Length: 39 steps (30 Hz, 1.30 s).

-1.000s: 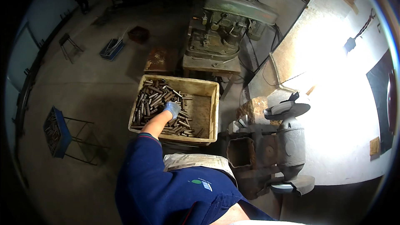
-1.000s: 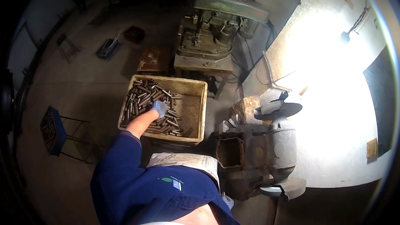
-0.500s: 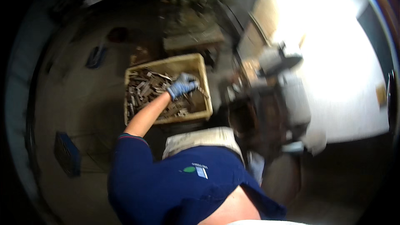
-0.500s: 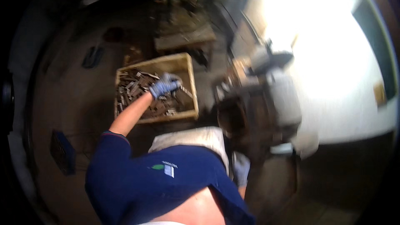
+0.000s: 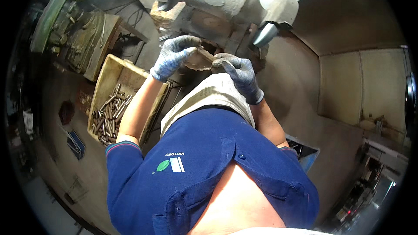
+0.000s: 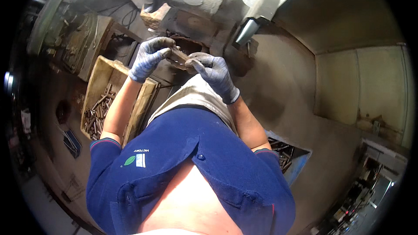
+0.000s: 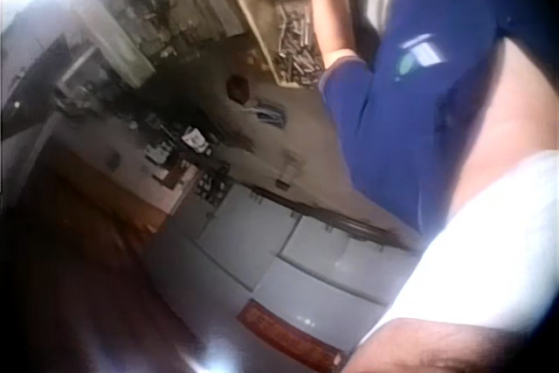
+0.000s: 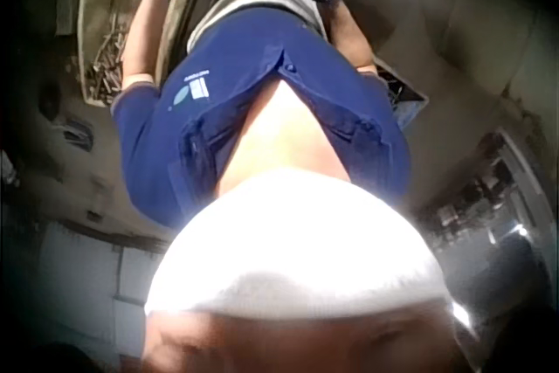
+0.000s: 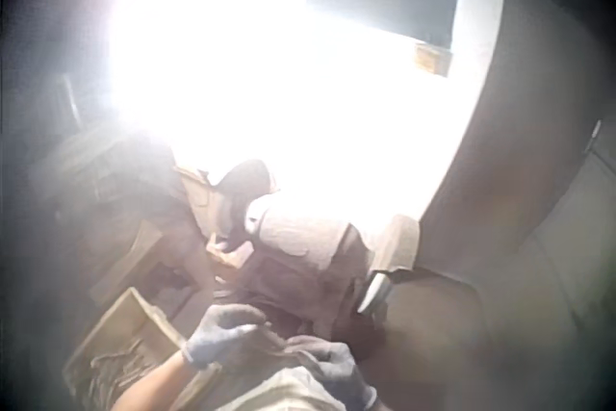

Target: The person uses a bench grinder to sharpen or smooth small cylindrical metal parts, picking them from a container and placing them back after the grinding is complete.

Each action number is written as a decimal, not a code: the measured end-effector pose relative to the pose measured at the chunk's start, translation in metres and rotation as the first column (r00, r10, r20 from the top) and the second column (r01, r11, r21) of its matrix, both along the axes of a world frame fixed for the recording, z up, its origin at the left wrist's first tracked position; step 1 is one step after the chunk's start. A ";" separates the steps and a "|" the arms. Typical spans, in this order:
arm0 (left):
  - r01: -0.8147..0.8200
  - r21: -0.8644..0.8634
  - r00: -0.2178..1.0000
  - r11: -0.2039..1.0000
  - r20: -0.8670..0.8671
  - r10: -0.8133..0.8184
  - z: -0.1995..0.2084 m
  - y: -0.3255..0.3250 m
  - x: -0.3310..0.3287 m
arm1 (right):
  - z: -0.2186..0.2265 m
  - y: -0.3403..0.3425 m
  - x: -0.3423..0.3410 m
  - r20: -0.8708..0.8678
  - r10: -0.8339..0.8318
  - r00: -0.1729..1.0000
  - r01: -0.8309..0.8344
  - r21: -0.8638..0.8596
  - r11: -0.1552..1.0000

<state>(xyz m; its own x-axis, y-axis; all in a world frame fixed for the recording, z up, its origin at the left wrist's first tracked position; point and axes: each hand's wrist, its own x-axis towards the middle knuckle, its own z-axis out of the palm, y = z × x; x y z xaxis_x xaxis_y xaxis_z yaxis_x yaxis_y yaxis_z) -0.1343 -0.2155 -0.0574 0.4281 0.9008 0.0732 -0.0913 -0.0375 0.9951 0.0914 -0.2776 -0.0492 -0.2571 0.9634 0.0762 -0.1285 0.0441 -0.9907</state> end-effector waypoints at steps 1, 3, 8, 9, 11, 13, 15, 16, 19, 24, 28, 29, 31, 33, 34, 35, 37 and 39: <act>0.008 -0.075 0.998 0.997 0.070 -0.003 0.007 0.001 0.010 | -0.001 -0.003 0.000 0.034 -0.069 0.997 0.067 0.050 0.996; 0.023 -0.262 0.968 0.965 0.245 0.044 0.001 0.002 0.032 | -0.005 -0.011 -0.003 0.096 -0.209 0.973 0.193 0.157 0.969; 0.168 -0.510 0.925 0.843 0.378 0.044 -0.023 -0.007 0.073 | 0.010 -0.022 -0.004 0.456 -0.509 0.730 0.199 0.571 0.796; 0.187 -0.535 0.912 0.824 0.407 0.058 -0.026 -0.010 0.079 | 0.011 -0.024 -0.001 0.469 -0.527 0.708 0.205 0.578 0.790; 0.284 -0.507 0.882 0.814 0.472 -0.014 -0.031 -0.007 0.082 | 0.016 -0.028 0.002 0.496 -0.559 0.664 0.212 0.592 0.778; 0.391 -0.508 0.837 0.768 0.544 -0.066 -0.029 -0.002 0.084 | 0.026 -0.037 0.000 0.572 -0.522 0.633 0.164 0.559 0.812; 0.327 -0.451 0.891 0.831 0.440 -0.112 -0.043 0.003 0.089 | 0.018 -0.040 0.008 0.557 -0.415 0.720 0.098 0.510 0.855; 0.375 -0.468 0.877 0.800 0.459 -0.142 -0.038 0.002 0.089 | 0.015 -0.040 0.016 0.495 -0.437 0.751 0.169 0.496 0.852; 0.468 -0.485 0.858 0.738 0.449 -0.249 -0.023 -0.003 0.088 | 0.017 -0.039 0.036 0.449 -0.602 0.660 0.293 0.584 0.757; 0.426 -0.521 0.904 0.740 0.271 -0.330 -0.020 -0.002 0.103 | 0.018 -0.041 0.034 0.446 -0.613 0.652 0.302 0.589 0.749; 0.430 -0.551 0.897 0.715 0.167 -0.410 -0.024 0.005 0.105 | -0.004 -0.043 0.038 0.347 -0.539 0.767 0.386 0.421 0.821; 0.432 -0.552 0.891 0.713 0.135 -0.434 -0.024 0.006 0.106 | -0.010 -0.044 0.038 0.323 -0.542 0.776 0.409 0.396 0.822; 0.397 -0.552 0.908 0.733 0.123 -0.400 -0.015 0.004 0.110 | -0.018 -0.046 0.038 0.274 -0.550 0.789 0.455 0.342 0.822; 0.358 -0.521 0.927 0.775 0.103 -0.360 -0.014 0.006 0.112 | -0.016 -0.046 0.039 0.268 -0.582 0.768 0.467 0.389 0.794; 0.338 -0.487 0.937 0.805 0.091 -0.338 -0.020 0.012 0.112 | -0.015 -0.045 0.040 0.263 -0.600 0.755 0.473 0.414 0.777; 0.318 -0.450 0.945 0.835 0.081 -0.316 -0.026 0.019 0.111 | -0.016 -0.045 0.044 0.275 -0.638 0.719 0.491 0.449 0.747; 0.353 -0.555 0.919 0.753 0.357 -0.167 -0.039 0.028 0.100 | -0.023 -0.044 0.053 0.292 -0.712 0.639 0.519 0.519 0.679; 0.284 -0.488 0.943 0.825 0.297 -0.149 -0.051 0.021 0.101 | -0.031 -0.043 0.056 0.175 -0.739 0.651 0.614 0.450 0.648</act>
<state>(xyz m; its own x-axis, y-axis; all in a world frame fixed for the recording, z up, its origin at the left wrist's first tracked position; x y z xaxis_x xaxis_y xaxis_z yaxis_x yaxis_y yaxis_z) -0.0333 -0.1945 -0.1087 0.6469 0.7197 -0.2522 -0.2688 0.5247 0.8077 0.1474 -0.3205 -0.0803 0.3904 0.8001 0.4555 0.3854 0.3073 -0.8701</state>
